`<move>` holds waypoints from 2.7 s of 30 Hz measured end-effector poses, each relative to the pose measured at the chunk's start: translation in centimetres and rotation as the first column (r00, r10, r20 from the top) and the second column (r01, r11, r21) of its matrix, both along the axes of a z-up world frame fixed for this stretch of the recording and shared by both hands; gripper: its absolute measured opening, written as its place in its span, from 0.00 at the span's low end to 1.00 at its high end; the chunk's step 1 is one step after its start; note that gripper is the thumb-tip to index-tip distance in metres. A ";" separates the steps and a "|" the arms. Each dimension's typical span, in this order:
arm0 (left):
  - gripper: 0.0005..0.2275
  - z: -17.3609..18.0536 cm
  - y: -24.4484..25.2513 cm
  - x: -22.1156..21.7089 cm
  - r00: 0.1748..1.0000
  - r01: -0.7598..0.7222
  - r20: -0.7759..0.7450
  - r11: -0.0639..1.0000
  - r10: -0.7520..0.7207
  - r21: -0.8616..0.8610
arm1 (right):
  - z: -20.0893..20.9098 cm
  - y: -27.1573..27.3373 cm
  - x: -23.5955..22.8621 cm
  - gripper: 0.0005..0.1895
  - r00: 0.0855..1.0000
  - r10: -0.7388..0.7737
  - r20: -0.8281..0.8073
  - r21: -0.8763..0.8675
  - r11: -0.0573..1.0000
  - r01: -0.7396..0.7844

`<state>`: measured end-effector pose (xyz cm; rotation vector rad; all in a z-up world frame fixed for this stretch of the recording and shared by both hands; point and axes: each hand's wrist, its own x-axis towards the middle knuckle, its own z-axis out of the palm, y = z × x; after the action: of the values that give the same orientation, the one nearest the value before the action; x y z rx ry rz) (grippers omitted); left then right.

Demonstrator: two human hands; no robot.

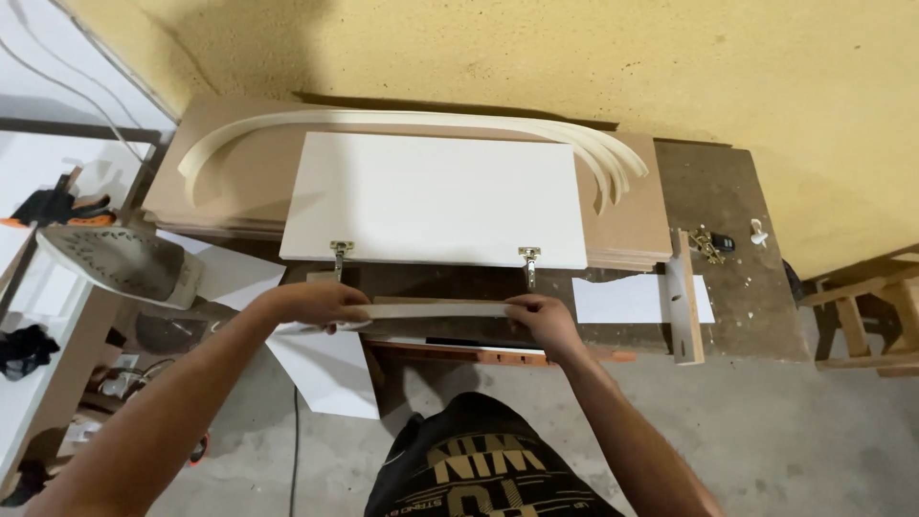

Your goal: The person retrieves an iron and uses it to press a white veneer strip onto a wooden workbench. They repeatedly align the strip and apply heat with the iron to adhere it to the surface.

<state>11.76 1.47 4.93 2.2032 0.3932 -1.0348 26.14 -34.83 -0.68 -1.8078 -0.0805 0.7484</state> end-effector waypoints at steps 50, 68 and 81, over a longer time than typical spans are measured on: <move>0.11 0.1 -4.6 1.1 0.994 0.108 -0.070 0.822 -0.083 0.559 | 7.7 -1.7 -7.5 0.03 0.958 0.123 0.261 0.415 0.881 -0.226; 0.19 12.1 -8.5 -13.2 0.696 -0.458 0.478 0.844 0.536 -0.280 | 2.3 3.0 10.6 0.10 0.945 0.309 -0.109 0.491 0.843 -0.219; 0.20 4.7 -6.0 -17.7 0.407 -0.682 0.356 0.539 0.841 -0.494 | 4.6 6.3 9.7 0.10 0.946 0.323 -0.009 0.432 0.855 -0.287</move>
<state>-5.93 -4.54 9.63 1.6089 0.8340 0.1146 35.86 -28.58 3.89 -1.3550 -0.4551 0.9462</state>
